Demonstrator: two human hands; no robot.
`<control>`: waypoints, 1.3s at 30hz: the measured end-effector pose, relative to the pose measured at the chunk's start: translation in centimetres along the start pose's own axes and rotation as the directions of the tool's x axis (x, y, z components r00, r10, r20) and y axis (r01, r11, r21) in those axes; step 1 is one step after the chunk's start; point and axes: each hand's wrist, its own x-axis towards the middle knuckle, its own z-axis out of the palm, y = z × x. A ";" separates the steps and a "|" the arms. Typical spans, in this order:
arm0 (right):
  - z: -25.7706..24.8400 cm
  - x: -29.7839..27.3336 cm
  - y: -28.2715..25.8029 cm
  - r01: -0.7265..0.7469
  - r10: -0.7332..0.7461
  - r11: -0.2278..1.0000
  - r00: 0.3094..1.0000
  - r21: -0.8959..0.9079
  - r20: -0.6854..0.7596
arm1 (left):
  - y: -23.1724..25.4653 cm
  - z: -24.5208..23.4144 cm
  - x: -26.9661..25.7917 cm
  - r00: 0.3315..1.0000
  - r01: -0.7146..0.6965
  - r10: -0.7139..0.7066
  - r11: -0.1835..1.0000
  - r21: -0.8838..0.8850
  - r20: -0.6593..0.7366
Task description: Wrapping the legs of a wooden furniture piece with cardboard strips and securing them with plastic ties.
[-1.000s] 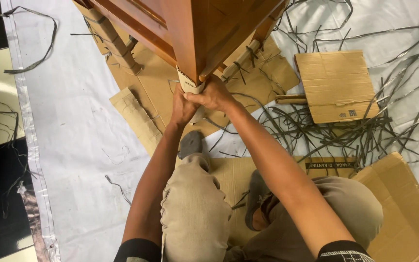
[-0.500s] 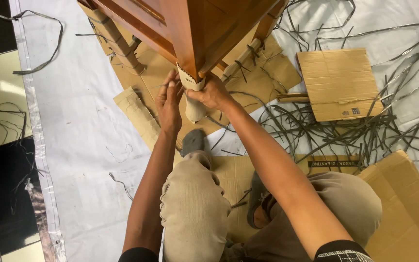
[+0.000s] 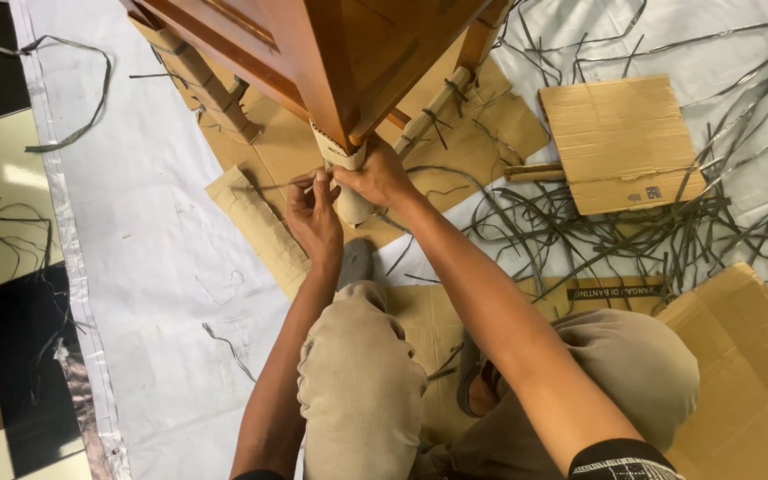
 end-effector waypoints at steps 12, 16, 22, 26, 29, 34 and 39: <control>-1.4 -1.0 -4.6 0.047 -0.052 0.982 0.998 -0.181 -0.021 | 0.8 0.9 -0.4 0.995 0.072 -0.074 0.997 0.036 0.060; -2.3 -1.3 -7.2 0.037 -0.033 0.963 0.999 -0.267 0.021 | 1.5 1.2 -0.3 0.988 0.146 -0.144 0.989 -0.029 0.060; -3.8 -0.7 -8.3 -0.028 0.090 0.909 0.987 -0.415 0.131 | 1.8 1.3 -0.4 0.981 0.182 -0.182 0.983 -0.005 0.062; -3.9 -0.2 -10.6 -0.154 0.314 0.758 0.938 -0.634 0.148 | 2.3 1.3 -0.4 0.981 0.182 -0.182 0.983 0.009 0.063; -2.5 0.2 -4.1 -0.083 0.183 0.829 0.975 -0.553 0.129 | 1.8 1.4 -0.3 0.986 0.155 -0.156 0.988 0.008 0.056; -1.5 -2.4 -4.1 -0.067 0.065 0.876 0.998 -0.477 -0.022 | 0.7 1.1 0.3 0.992 0.121 -0.122 0.992 0.034 0.030; -1.4 -5.6 -5.2 -0.009 -0.088 0.910 0.973 -0.415 -0.213 | 0.8 1.0 0.0 0.994 0.107 -0.107 0.993 0.053 0.006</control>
